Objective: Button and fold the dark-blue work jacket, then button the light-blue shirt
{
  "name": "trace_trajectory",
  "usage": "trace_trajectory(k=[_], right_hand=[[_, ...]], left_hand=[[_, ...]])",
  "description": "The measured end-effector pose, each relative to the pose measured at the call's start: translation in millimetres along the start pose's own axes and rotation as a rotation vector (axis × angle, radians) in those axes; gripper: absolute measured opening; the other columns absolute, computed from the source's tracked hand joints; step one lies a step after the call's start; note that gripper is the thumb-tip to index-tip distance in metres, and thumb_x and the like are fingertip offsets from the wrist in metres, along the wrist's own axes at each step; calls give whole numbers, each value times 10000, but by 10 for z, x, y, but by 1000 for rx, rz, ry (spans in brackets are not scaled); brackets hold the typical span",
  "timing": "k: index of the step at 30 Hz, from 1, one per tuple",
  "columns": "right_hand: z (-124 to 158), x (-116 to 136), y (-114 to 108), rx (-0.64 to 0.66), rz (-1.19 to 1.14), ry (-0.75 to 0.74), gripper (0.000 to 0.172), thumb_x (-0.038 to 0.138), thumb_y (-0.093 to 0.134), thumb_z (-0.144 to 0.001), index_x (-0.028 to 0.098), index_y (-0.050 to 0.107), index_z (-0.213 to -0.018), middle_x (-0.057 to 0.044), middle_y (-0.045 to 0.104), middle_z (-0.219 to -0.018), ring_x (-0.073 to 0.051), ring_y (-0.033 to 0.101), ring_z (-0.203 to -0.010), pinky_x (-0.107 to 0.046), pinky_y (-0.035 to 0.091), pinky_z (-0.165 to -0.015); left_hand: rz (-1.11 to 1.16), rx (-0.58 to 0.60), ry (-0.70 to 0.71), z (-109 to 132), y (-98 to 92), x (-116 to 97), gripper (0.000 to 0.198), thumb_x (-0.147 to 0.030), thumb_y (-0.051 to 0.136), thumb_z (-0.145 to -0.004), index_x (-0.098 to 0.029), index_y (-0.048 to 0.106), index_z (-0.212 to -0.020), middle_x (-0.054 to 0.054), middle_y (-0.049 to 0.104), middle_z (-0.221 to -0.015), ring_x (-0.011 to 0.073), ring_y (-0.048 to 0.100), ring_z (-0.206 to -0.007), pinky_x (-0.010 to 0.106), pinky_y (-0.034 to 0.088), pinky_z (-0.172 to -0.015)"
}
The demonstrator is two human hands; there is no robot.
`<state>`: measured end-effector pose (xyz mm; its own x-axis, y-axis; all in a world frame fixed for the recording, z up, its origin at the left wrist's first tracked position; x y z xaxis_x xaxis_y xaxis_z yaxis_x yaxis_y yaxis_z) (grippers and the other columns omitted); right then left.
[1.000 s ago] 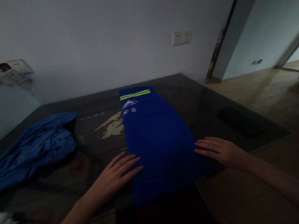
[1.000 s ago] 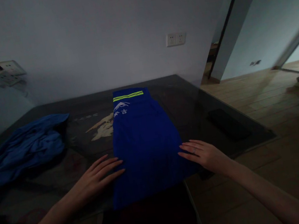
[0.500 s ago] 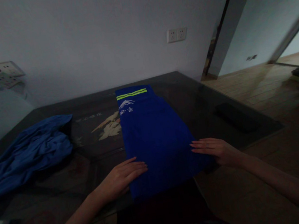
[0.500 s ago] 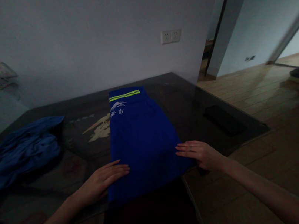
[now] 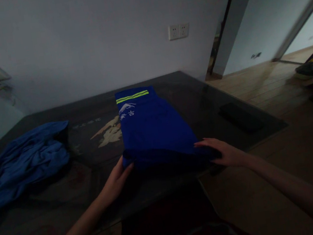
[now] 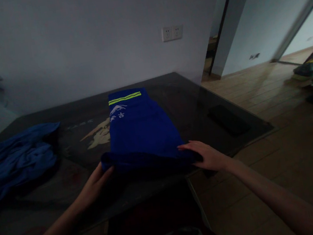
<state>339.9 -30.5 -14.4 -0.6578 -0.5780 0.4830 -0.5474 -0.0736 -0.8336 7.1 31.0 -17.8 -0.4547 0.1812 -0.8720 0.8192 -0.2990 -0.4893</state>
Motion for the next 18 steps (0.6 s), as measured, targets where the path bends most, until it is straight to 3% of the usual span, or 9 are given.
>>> trace_trajectory(k=[5, 11, 14, 18], right_hand=[[-72, 47, -42, -154, 114, 27, 532, 177, 539, -778, 238, 458, -1300, -86, 621, -1212, -245, 571, -1130, -473, 401, -1023], [-168, 231, -112, -328, 220, -133, 408, 102, 480, -776, 228, 560, -1156, -70, 694, -1015, -234, 638, -947, -442, 480, -901], [-181, 278, -215, -380, 164, -167, 347, 86, 453, -804, 243, 618, -1066, -47, 712, -952, -212, 656, -898, -395, 509, -838], [-182, 234, -344, -381, 55, -103, 387, 50, 430, -789, 230, 645, -1056, -48, 712, -985, -197, 659, -922, -361, 526, -824]], left_hand=[[55, -55, -51, -63, -47, -33, 621, -566, 467, -853, -198, 445, -1353, 61, 541, -1355, 261, 414, -1316, 384, 359, -1085], [94, -54, 25, -105, -92, -91, 549, -514, 498, -869, -186, 472, -1309, 80, 552, -1339, 269, 464, -1275, 426, 383, -1065], [59, -44, 77, -83, -119, -101, 513, -497, 509, -872, -176, 503, -1272, 87, 571, -1314, 270, 510, -1229, 429, 398, -1051], [-31, -5, 154, -1, -133, -118, 437, -477, 527, -867, -181, 576, -1185, 70, 654, -1189, 260, 599, -1095, 420, 461, -987]])
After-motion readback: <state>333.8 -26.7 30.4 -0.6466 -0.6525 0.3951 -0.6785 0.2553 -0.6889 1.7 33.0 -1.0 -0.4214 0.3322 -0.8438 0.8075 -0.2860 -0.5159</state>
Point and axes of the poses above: each hand's wrist, its own z-axis away from the middle knuckle, its own y-axis out of the palm, x = y × z, the point moved 9 cm from there along -z, towards the middle knuckle
